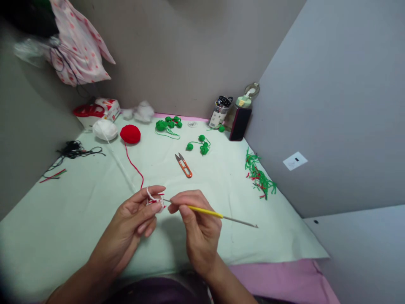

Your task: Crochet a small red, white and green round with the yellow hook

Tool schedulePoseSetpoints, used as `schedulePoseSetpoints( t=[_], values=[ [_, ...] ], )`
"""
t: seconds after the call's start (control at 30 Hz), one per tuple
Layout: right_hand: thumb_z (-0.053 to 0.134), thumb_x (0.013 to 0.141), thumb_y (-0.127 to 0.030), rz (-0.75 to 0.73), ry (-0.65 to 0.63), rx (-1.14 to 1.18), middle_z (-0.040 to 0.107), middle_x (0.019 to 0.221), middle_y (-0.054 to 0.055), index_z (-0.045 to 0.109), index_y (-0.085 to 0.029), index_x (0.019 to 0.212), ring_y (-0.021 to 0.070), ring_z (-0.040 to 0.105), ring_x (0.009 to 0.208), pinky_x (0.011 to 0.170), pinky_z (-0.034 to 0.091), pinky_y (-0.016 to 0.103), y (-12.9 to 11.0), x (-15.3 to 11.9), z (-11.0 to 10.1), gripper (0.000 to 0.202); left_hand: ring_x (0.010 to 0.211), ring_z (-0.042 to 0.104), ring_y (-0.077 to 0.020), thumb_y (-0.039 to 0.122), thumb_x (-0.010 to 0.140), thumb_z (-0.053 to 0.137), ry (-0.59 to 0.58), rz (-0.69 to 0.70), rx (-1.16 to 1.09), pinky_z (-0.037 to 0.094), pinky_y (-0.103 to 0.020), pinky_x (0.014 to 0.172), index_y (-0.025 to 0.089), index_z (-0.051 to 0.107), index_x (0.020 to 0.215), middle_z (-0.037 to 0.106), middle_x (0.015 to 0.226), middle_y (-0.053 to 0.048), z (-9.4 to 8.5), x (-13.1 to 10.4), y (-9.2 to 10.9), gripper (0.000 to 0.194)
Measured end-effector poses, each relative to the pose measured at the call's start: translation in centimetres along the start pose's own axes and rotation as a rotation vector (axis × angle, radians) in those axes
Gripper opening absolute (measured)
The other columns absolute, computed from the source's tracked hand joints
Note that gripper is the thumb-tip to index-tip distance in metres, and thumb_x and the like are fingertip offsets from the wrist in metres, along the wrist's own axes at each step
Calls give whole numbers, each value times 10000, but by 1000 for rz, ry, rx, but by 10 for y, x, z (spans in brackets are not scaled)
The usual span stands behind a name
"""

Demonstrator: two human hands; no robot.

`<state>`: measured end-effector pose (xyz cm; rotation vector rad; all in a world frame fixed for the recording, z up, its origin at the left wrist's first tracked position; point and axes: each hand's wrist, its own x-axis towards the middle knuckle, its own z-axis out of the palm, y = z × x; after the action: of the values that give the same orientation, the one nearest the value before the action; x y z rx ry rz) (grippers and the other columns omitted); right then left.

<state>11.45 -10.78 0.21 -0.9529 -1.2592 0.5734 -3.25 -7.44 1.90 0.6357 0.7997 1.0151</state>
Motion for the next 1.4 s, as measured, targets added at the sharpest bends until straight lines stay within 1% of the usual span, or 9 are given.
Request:
schedulePoseSetpoints(
  t=[0.13, 0.23, 0.33, 0.57, 0.7, 0.87, 1.1, 1.2, 1.4],
  values=[
    [635, 1021, -146, -87, -34, -135, 775, 990, 55, 808, -295, 1110, 203, 737, 921, 766, 603, 341, 0, -1, 2, 245, 452, 334, 3, 194, 736, 939, 1, 1, -13, 369, -122, 406, 232, 814, 1155, 605, 773, 60, 1, -2, -1, 439],
    [656, 1006, -139, -144, -29, -190, 790, 1051, 75, 816, -313, 1142, 219, 752, 956, 756, 623, 347, 0, -5, 4, 273, 451, 280, -10, 178, 745, 930, -26, -41, -18, 358, -125, 385, 254, 624, 1471, 628, 795, 62, 1, -2, 0, 792],
    [647, 1021, -178, -121, -11, -118, 801, 1054, 76, 819, -321, 1145, 224, 750, 954, 781, 629, 369, 2, -6, 5, 256, 446, 227, -10, 188, 761, 924, -58, -97, -28, 353, -125, 383, 190, 473, 1587, 619, 763, 68, 1, -2, 3, 941],
    [702, 1002, -356, 196, 0, 277, 816, 930, 51, 820, -276, 975, 182, 719, 805, 717, 592, 316, 14, 2, 5, 145, 441, 316, 9, 128, 756, 898, -87, -116, -45, 424, -140, 435, 164, 493, 1551, 668, 861, 38, 1, -1, 6, 893],
    [699, 1006, -325, 174, -24, 269, 803, 951, 48, 826, -285, 1002, 178, 709, 841, 725, 581, 301, 15, 3, 5, 133, 438, 356, 5, 129, 769, 881, -78, -62, -19, 461, -161, 452, 167, 580, 1463, 687, 886, 26, 1, 0, 4, 757],
    [686, 1014, -240, 114, 26, 193, 779, 967, 18, 827, -301, 1020, 129, 681, 775, 730, 571, 269, 14, 1, 5, 154, 422, 357, 11, 192, 754, 919, -82, -33, 17, 402, -145, 411, 170, 683, 1302, 662, 829, 47, 2, 1, 2, 598],
    [671, 1026, -290, 218, -6, 250, 753, 931, 38, 821, -262, 1012, 156, 703, 808, 752, 577, 294, 15, 1, 0, 154, 452, 367, 0, 310, 781, 925, -94, -20, 45, 386, -131, 410, 168, 702, 1263, 687, 835, 21, 3, -2, 3, 550],
    [676, 1025, -303, 217, -19, 278, 755, 941, 31, 820, -271, 1009, 145, 694, 816, 755, 574, 277, 14, 2, 1, 149, 464, 379, -8, 306, 781, 918, -73, -8, 58, 377, -128, 387, 163, 674, 1314, 691, 883, 5, 3, -2, 3, 604],
    [706, 1006, -337, 235, -13, 338, 717, 861, 4, 822, -264, 980, 119, 675, 752, 704, 563, 241, 12, 4, 3, 140, 693, 626, -138, 199, 754, 906, -68, -17, 67, 376, -119, 363, 203, 403, 1605, 673, 890, -14, 0, 0, 3, 988]
  ],
)
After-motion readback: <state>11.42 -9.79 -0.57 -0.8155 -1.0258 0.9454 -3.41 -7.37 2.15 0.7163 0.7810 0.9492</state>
